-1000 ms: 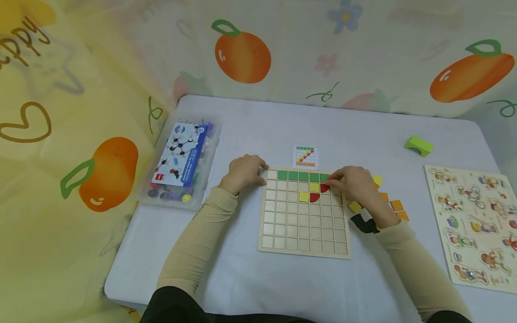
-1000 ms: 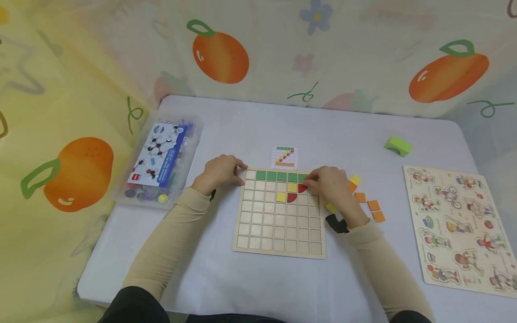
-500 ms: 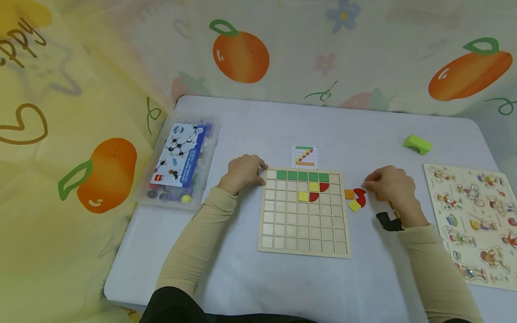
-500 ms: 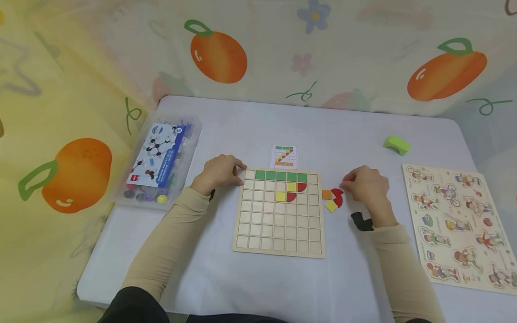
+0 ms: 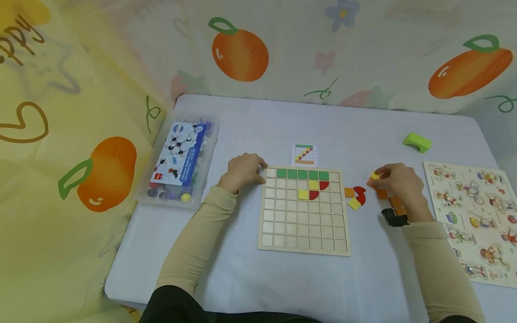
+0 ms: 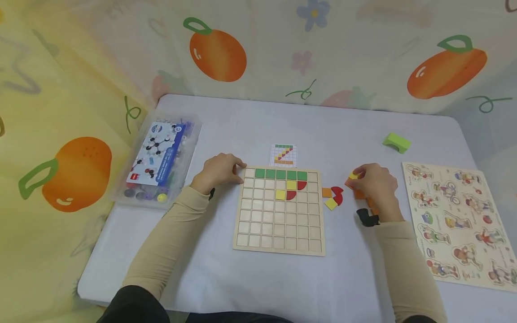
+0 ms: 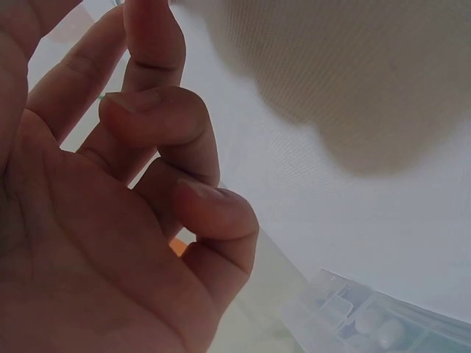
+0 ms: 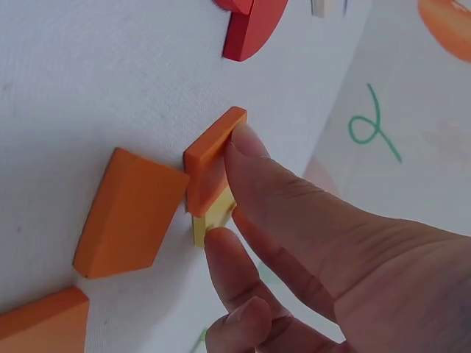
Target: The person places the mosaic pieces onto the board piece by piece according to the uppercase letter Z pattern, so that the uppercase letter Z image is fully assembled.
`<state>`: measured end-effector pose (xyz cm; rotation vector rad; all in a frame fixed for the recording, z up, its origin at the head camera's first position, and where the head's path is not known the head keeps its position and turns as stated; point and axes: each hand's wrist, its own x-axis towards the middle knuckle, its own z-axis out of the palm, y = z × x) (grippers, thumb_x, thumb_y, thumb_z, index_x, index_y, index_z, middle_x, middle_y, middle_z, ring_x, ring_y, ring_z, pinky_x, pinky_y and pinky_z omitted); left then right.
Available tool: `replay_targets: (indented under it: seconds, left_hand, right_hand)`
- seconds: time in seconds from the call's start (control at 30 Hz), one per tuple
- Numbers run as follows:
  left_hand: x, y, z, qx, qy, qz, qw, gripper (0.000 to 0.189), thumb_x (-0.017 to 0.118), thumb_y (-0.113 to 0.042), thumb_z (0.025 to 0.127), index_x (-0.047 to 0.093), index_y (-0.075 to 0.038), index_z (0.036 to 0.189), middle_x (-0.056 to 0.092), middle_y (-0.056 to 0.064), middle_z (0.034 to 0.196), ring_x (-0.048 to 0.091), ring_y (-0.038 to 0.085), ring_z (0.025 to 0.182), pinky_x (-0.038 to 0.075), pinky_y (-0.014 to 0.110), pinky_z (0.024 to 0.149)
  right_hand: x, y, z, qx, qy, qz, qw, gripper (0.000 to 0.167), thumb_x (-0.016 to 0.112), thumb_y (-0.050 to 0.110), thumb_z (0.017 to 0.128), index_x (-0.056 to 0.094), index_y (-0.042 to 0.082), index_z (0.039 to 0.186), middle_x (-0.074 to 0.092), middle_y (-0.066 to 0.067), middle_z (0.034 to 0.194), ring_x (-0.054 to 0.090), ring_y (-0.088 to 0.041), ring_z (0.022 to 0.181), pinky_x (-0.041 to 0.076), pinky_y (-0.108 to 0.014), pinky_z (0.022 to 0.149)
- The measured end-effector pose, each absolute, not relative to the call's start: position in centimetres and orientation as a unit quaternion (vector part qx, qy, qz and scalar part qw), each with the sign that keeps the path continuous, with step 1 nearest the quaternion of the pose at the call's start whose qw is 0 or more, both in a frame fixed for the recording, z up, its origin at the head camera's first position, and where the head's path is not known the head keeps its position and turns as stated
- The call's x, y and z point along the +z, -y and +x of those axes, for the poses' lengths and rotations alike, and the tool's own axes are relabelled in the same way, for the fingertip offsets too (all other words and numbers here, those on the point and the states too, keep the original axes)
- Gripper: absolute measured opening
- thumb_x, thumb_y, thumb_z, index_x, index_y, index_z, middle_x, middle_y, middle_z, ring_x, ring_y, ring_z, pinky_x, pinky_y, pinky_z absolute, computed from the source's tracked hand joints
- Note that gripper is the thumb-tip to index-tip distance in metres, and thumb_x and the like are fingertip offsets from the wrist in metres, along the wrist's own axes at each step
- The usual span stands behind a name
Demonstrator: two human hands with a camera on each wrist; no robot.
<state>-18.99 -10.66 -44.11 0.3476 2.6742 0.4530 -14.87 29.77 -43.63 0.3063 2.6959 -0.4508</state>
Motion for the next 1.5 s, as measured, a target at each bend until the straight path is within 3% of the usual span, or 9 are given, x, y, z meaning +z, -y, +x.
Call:
replay_targets:
  seconds: [0.23,0.5,0.7,0.8,0.93,1.1,1.27,1.5]
  left_hand:
    - [-43.9,10.6,-19.0,0.161,-0.957,0.125,0.207,0.052,0.085,-0.029,0.086,0.071,-0.02,0.134,0.079,0.003,0.095,0.071,0.032,0.109,0.058,0.047,0.09]
    - [-43.7,10.5,-19.0,0.159,-0.957,0.128,0.204,0.052,0.086,-0.028,0.086,0.071,-0.019,0.134,0.079,0.003,0.097,0.072,0.03,0.105,0.058,0.046,0.088]
    - [-43.9,10.7,-19.1,0.155,-0.957,0.127,0.208,0.053,0.085,-0.029,0.086,0.07,-0.019,0.135,0.079,0.002,0.098,0.072,0.03,0.107,0.058,0.046,0.089]
    - [-43.9,10.7,-19.1,0.156,-0.957,0.125,0.21,0.053,0.085,-0.03,0.086,0.07,-0.019,0.135,0.08,0.002,0.098,0.072,0.03,0.108,0.058,0.046,0.09]
    - [-43.9,10.7,-19.1,0.157,-0.957,0.126,0.208,0.053,0.086,-0.03,0.085,0.07,-0.019,0.135,0.079,0.002,0.097,0.072,0.03,0.109,0.058,0.046,0.09]
    - [-44.0,10.8,-19.1,0.163,-0.957,0.126,0.207,0.053,0.086,-0.029,0.085,0.071,-0.019,0.135,0.079,0.002,0.095,0.072,0.031,0.107,0.058,0.046,0.09]
    - [-44.2,10.9,-19.1,0.164,-0.957,0.131,0.202,0.052,0.086,-0.029,0.085,0.071,-0.019,0.134,0.079,0.002,0.092,0.072,0.031,0.107,0.058,0.047,0.09]
    - [-44.3,10.8,-19.2,0.164,-0.957,0.126,0.204,0.052,0.086,-0.03,0.085,0.071,-0.02,0.134,0.079,0.002,0.095,0.072,0.03,0.106,0.057,0.047,0.09]
  right_hand:
    - [-43.4,-29.6,-14.6,-0.177,-0.958,0.104,0.2,0.045,0.076,0.037,0.092,0.07,0.0,0.116,0.068,-0.023,0.108,0.055,-0.035,0.089,0.042,-0.037,0.069]
    - [-44.1,-28.0,-14.7,-0.192,-0.953,-0.004,0.236,0.045,0.083,0.036,0.086,0.077,0.003,0.116,0.075,-0.02,0.109,0.059,-0.027,0.089,0.043,-0.027,0.069]
    - [-44.1,-27.1,-14.9,-0.18,-0.954,-0.063,0.231,0.031,0.084,0.026,0.086,0.073,0.001,0.101,0.072,-0.013,0.093,0.056,-0.027,0.088,0.041,-0.029,0.071]
    - [-43.8,-27.0,-14.9,-0.193,-0.952,-0.078,0.226,0.033,0.082,0.023,0.088,0.073,0.001,0.11,0.071,-0.012,0.092,0.055,-0.024,0.084,0.041,-0.028,0.068]
    - [-43.3,-26.6,-14.7,-0.208,-0.951,-0.087,0.211,0.043,0.079,0.021,0.091,0.071,0.002,0.129,0.076,-0.016,0.103,0.055,-0.023,0.084,0.04,-0.026,0.063]
    - [-43.0,-25.1,-14.5,-0.212,-0.956,-0.103,0.177,0.039,0.077,0.023,0.093,0.073,0.004,0.127,0.077,-0.02,0.11,0.055,-0.024,0.086,0.036,-0.024,0.06]
    - [-42.8,-22.6,-14.3,-0.212,-0.957,-0.127,0.155,0.032,0.072,0.025,0.097,0.076,0.006,0.123,0.076,-0.023,0.116,0.058,-0.024,0.082,0.039,-0.026,0.06]
    - [-43.3,-19.3,-14.0,-0.227,-0.945,-0.185,0.144,0.019,0.072,0.022,0.097,0.08,0.008,0.107,0.079,-0.008,0.092,0.056,-0.015,0.072,0.041,-0.025,0.064]
